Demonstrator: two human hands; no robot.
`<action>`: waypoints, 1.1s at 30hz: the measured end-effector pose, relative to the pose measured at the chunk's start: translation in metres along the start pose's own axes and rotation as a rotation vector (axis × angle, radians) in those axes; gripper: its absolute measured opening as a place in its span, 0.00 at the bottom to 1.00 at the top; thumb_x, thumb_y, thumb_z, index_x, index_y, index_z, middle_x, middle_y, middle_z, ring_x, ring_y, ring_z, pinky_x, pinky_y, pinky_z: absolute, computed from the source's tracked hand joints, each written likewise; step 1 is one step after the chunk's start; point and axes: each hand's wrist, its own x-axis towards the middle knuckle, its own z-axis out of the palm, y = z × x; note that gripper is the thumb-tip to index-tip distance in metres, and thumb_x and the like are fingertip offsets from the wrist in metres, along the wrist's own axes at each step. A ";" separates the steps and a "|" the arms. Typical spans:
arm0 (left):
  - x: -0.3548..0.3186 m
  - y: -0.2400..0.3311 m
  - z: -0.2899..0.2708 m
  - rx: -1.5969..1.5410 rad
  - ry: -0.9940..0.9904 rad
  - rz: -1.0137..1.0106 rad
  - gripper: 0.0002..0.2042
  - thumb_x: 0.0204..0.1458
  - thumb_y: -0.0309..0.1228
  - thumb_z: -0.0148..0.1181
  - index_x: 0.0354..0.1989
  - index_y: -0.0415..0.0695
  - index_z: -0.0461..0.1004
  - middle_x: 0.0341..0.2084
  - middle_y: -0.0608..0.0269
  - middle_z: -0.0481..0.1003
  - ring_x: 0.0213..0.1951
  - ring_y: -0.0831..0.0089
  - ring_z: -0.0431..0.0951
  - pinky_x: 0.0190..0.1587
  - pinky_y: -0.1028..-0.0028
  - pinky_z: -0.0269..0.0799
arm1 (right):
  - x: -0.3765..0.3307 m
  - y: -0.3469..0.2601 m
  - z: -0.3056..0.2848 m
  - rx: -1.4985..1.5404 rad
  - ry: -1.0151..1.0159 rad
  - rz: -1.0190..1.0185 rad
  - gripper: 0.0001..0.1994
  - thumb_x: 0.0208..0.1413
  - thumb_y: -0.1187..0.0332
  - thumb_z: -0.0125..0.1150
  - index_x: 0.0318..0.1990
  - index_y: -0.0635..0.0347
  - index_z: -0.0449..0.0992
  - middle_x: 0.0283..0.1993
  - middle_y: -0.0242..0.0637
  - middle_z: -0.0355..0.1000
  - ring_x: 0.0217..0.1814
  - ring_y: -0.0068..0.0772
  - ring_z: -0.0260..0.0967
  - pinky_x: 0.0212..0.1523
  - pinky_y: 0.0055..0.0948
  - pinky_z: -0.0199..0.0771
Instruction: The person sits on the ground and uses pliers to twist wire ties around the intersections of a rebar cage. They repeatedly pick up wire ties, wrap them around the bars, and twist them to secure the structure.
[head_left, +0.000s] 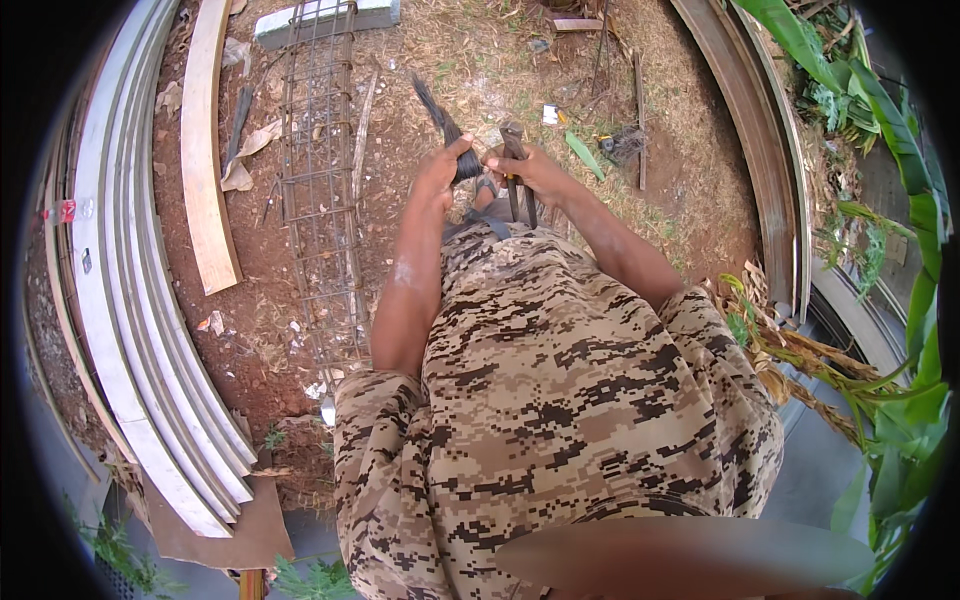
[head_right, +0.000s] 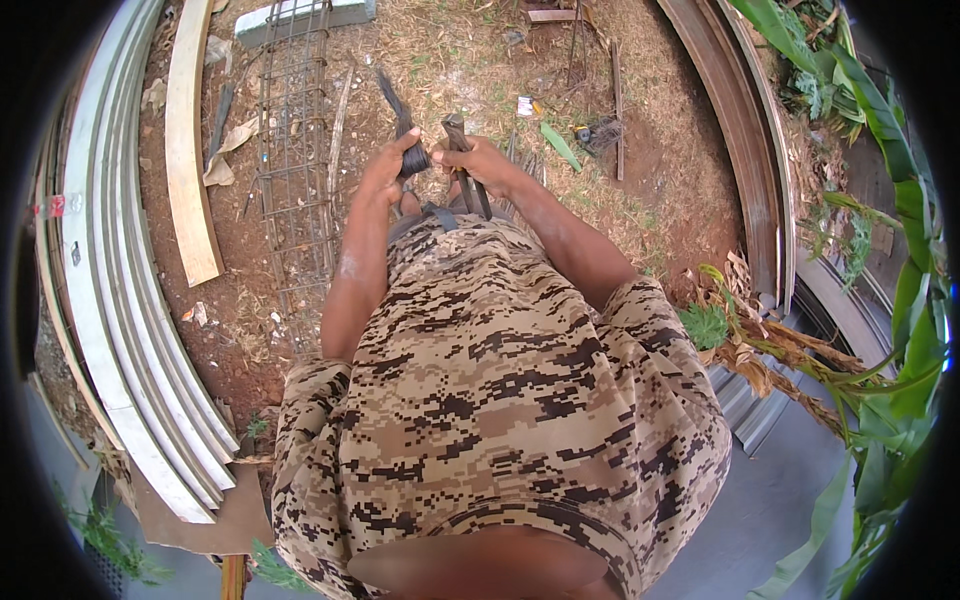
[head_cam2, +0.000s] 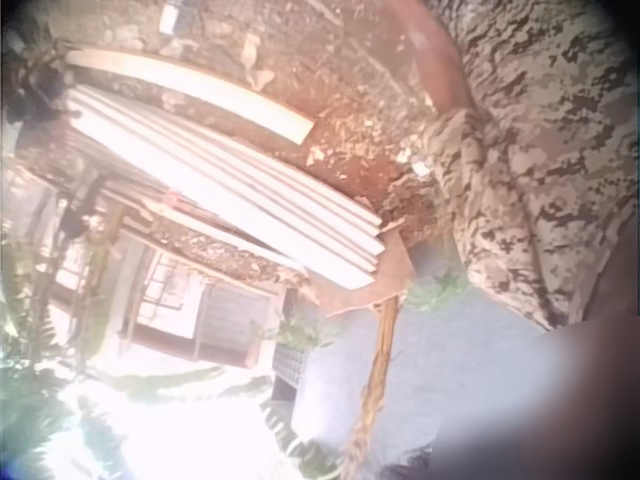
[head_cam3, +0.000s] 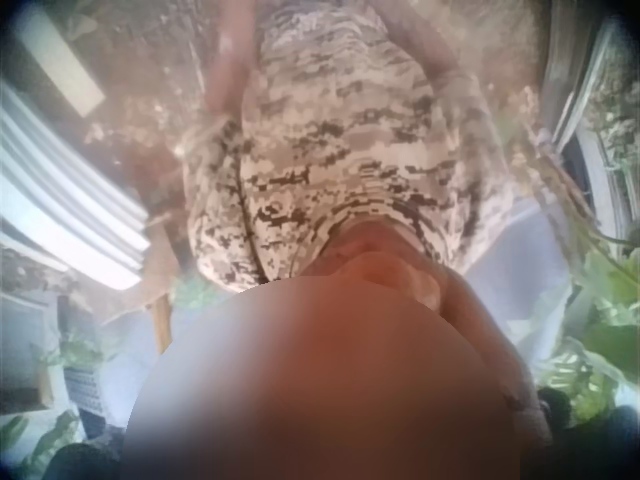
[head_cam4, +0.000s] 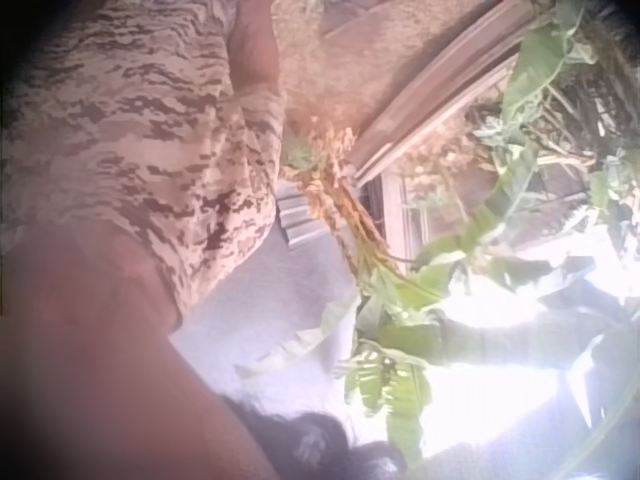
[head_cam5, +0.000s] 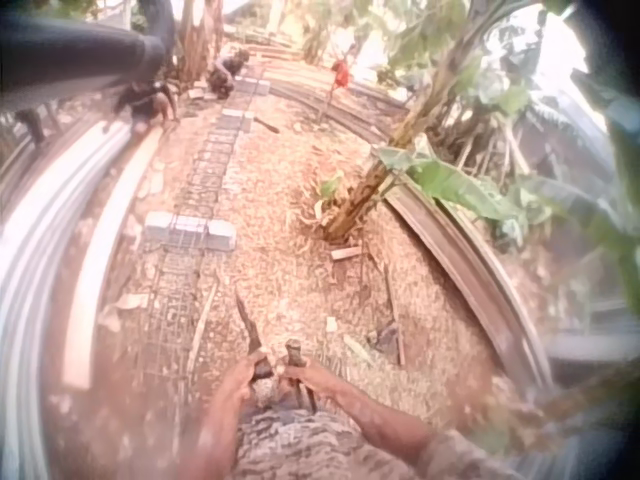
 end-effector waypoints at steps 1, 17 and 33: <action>0.002 0.001 0.001 0.023 -0.006 0.008 0.11 0.58 0.34 0.63 0.39 0.38 0.74 0.27 0.63 0.75 0.27 0.74 0.77 0.33 0.73 0.75 | -0.001 -0.001 -0.002 0.006 0.018 0.007 0.14 0.55 0.62 0.69 0.42 0.62 0.76 0.29 0.30 0.70 0.29 0.22 0.67 0.27 0.28 0.73; 0.001 0.007 0.002 -0.015 -0.018 0.075 0.11 0.56 0.35 0.64 0.36 0.38 0.75 0.25 0.64 0.75 0.24 0.75 0.76 0.29 0.72 0.72 | -0.003 -0.009 0.005 -0.212 0.034 -0.109 0.11 0.53 0.67 0.71 0.38 0.61 0.76 0.33 0.27 0.72 0.34 0.18 0.67 0.38 0.21 0.66; -0.006 0.008 0.008 -0.021 -0.027 0.034 0.12 0.57 0.34 0.63 0.37 0.35 0.75 0.26 0.61 0.76 0.24 0.74 0.76 0.27 0.71 0.71 | -0.008 -0.011 0.009 -0.222 0.083 -0.102 0.13 0.52 0.65 0.72 0.41 0.62 0.79 0.33 0.28 0.75 0.33 0.18 0.67 0.36 0.22 0.67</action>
